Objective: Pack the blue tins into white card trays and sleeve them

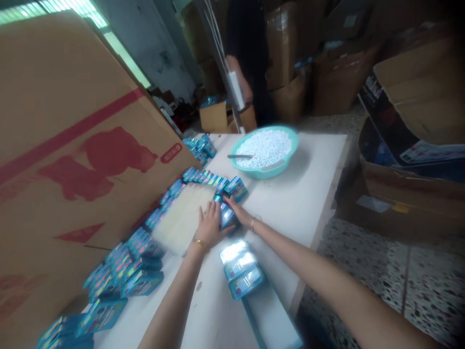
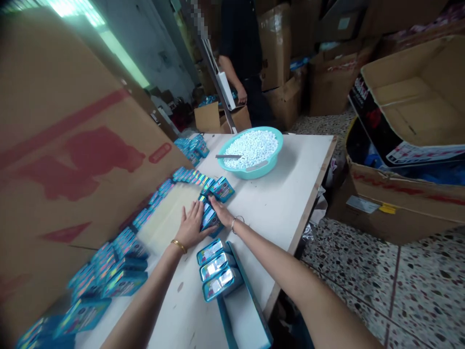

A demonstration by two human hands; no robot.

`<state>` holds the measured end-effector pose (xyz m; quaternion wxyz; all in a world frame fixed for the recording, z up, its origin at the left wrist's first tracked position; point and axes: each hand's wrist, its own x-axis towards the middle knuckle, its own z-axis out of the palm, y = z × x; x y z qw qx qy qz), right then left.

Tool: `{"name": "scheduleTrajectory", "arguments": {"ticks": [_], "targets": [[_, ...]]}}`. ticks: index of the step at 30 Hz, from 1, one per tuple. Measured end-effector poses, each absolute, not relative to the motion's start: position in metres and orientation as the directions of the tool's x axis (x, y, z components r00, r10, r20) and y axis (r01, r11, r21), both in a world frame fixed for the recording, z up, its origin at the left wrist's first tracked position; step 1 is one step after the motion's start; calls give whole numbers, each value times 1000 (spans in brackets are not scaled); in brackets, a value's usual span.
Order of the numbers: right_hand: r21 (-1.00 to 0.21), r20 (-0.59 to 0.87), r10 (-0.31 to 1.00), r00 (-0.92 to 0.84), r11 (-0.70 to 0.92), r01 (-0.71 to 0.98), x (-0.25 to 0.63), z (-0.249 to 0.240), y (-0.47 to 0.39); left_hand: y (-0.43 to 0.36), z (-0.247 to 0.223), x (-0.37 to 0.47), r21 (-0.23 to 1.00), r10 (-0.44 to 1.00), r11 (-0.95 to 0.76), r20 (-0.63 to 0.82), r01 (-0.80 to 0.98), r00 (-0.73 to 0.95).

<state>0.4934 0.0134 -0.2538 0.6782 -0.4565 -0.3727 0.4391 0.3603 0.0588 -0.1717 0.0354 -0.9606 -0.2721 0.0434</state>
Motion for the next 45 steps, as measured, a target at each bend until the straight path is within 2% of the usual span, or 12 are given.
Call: {"name": "scheduleTrajectory", "arguments": {"ticks": [3, 8, 11, 15, 18, 21, 25, 29, 34, 37, 41, 45], "targets": [[-953, 108, 934, 341, 195, -233, 494, -253, 20, 59, -173, 362, -81, 526, -849, -52, 522, 849], [-973, 189, 901, 391, 225, -48, 492, -259, 22, 62, -178, 361, -122, 514, -851, 2, 510, 858], [-961, 225, 902, 369, 267, -67, 490, -263, 20, 62, -175, 357, -105, 470, -879, -19, 466, 882], [-955, 242, 913, 327, 285, -88, 484, -267, 9, 56, -173, 352, -23, 389, -921, -6, 389, 921], [-957, 251, 900, 357, 287, -49, 485, -270, -4, 54, -175, 352, 78, 319, -946, 28, 316, 947], [-960, 236, 891, 388, 276, -51, 490, -269, -10, 58, -175, 356, 148, 311, -942, 46, 301, 949], [-953, 249, 892, 377, 294, -67, 494, -269, -8, 64, -172, 357, 83, 368, -927, 5, 366, 930], [-938, 285, 875, 392, 338, -73, 490, -272, -5, 62, -175, 355, 31, 440, -898, 23, 439, 898], [-938, 327, 858, 397, 345, 26, 478, -276, -5, 58, -171, 355, 45, 381, -923, -42, 383, 924], [-946, 314, 878, 361, 321, 43, 471, -278, -5, 56, -164, 357, -1, 386, -922, -89, 388, 918], [-954, 276, 905, 323, 298, -20, 482, -268, -15, 52, -160, 362, -72, 463, -885, -46, 459, 885], [-969, 208, 851, 482, 248, -21, 503, -251, -61, 49, -148, 359, -24, 448, -893, 41, 449, 893]]}}
